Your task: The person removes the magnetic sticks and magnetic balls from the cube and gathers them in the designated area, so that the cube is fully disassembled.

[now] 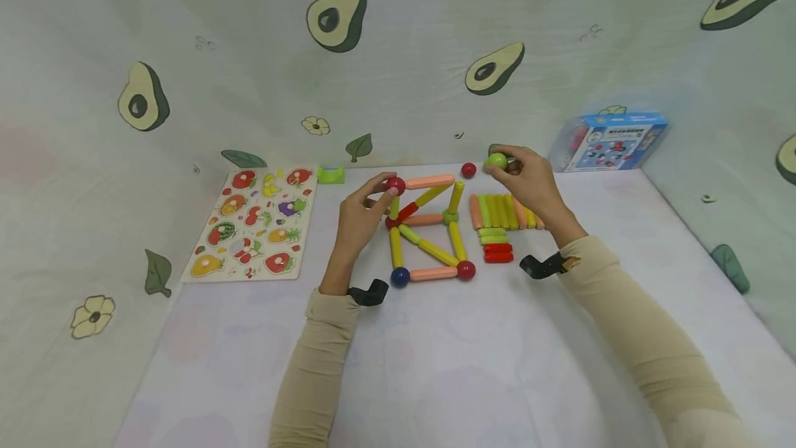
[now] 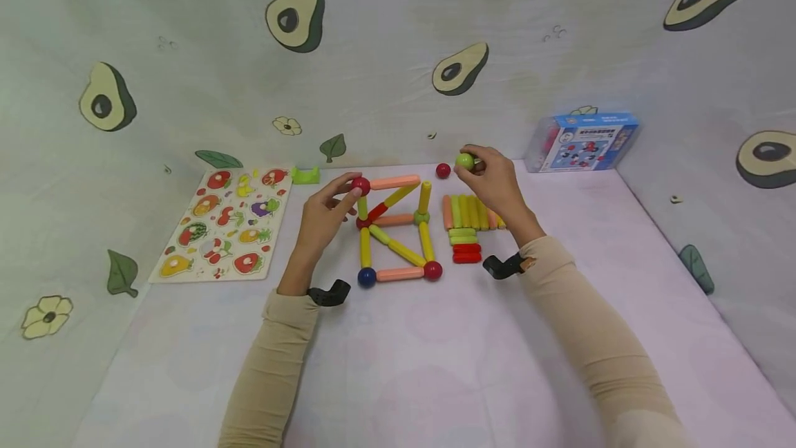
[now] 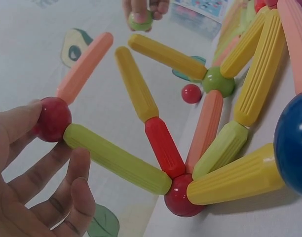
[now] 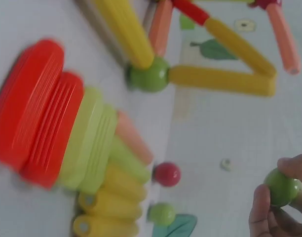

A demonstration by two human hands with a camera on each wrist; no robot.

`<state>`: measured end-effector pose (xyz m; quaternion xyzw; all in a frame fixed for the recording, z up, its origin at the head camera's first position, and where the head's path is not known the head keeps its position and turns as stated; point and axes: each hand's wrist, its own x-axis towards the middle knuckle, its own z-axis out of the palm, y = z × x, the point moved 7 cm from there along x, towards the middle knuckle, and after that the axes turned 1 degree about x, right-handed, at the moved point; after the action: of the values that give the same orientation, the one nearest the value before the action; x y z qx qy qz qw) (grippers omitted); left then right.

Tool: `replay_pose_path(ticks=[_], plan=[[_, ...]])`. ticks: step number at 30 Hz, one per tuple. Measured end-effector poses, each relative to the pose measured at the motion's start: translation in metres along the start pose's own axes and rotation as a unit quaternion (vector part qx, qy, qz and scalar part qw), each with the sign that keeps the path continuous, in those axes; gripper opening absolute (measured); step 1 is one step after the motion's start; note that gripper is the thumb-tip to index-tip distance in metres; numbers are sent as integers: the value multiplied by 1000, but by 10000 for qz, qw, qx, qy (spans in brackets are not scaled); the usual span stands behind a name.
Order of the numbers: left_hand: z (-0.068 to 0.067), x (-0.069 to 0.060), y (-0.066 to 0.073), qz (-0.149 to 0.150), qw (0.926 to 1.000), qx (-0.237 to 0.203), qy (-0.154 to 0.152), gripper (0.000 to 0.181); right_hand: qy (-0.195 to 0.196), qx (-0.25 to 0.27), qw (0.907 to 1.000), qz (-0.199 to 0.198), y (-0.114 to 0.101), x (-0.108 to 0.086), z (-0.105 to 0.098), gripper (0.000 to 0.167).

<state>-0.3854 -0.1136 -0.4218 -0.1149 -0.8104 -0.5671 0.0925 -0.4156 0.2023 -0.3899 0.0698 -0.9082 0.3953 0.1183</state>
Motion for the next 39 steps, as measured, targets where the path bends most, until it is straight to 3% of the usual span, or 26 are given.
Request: replay_pose_path(ticks=[7, 18, 23, 30, 34, 37, 39], plan=[[4, 1, -2, -167, 9998, 33, -39, 41, -245, -420, 9983, 324, 36, 18, -8, 43], [4, 0, 1, -49, 10000, 14, 12, 40, -618, -959, 9915, 630, 83, 56, -4, 44], [4, -2, 2, -12, 10000, 22, 0, 40, -851, -1179, 9876, 586, 98, 65, 3, 40], [2, -3, 1, 15, 10000, 82, 19, 40, -1198, -1416, 9798, 754, 110, 75, 14, 41], [3, -2, 0, 47, 9998, 195, 1, 40, -1606, -1570, 9708, 841, 113, 80, 20, 48], [2, 0, 0, 65, 9997, 244, 6, 40, -1731, -1674, 9677, 739, 103, 82, 17, 53], [-1, 1, 1, 75, 9996, 265, 17, 40, -1583, -1669, 9721, 460, 88, 84, 13, 52]])
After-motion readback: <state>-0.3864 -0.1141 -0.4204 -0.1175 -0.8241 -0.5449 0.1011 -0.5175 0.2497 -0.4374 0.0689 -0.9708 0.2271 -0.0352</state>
